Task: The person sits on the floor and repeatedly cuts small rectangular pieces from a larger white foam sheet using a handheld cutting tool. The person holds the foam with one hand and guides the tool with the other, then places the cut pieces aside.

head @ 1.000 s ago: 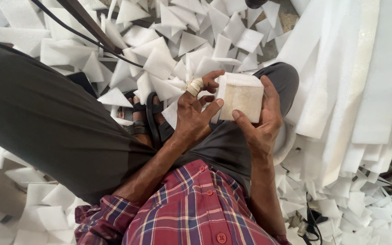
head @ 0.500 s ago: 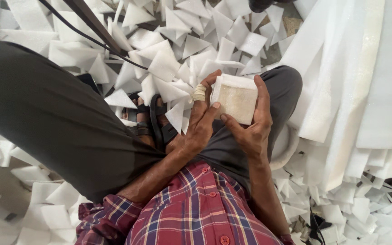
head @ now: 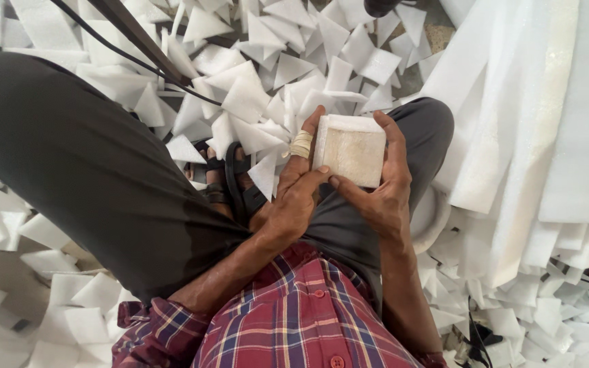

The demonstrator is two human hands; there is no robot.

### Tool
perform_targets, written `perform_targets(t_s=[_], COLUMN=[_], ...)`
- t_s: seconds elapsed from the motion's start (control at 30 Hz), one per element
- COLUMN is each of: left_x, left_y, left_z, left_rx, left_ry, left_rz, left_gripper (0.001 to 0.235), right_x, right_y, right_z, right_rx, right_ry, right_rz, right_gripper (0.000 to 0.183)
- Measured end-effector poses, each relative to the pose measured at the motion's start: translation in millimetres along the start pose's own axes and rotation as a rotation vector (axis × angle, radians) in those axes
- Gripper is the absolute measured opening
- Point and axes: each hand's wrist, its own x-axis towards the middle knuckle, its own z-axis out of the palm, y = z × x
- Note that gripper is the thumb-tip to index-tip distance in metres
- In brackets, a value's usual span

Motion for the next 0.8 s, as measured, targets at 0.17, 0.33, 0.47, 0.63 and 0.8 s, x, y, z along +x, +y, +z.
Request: perform_targets(t_s=[0.17,0.33,0.47,0.63,0.8], left_x=[-2.1,-0.3,-0.4,2.0,2.2], left_y=[3.7,3.7,1.7,-2.8,-2.6], left_z=[2.3,2.0,1.9,3.4,2.9], left_rx=[0.129,0.011,-0.292,-0.284,-0.431], left_ry=[-0.005,0.028,0.038,0.096,0.068], left_rz=[-0.004,-0.044,-0.096,-0.078,-0.098], left_gripper=[0.082,0.081,0.079,0.06,0.074], right_x=[2.8,2.7,1.6,3.4,6.5], right_y=[-2.2,0.7,2.3,0.1,-4.7], right_z=[-1.8,1.4,6.6,3.8,-2.5], right_rx=[-0.053,0.02,0.016,-0.054,-0.09], right_ry=[-0.004,0.018,0.04,0.037,-0.001], right_rz=[0.036,0.046,0.07,0.073,0.025], right_gripper=[0.095,0.092,0.094,0.095,0.095])
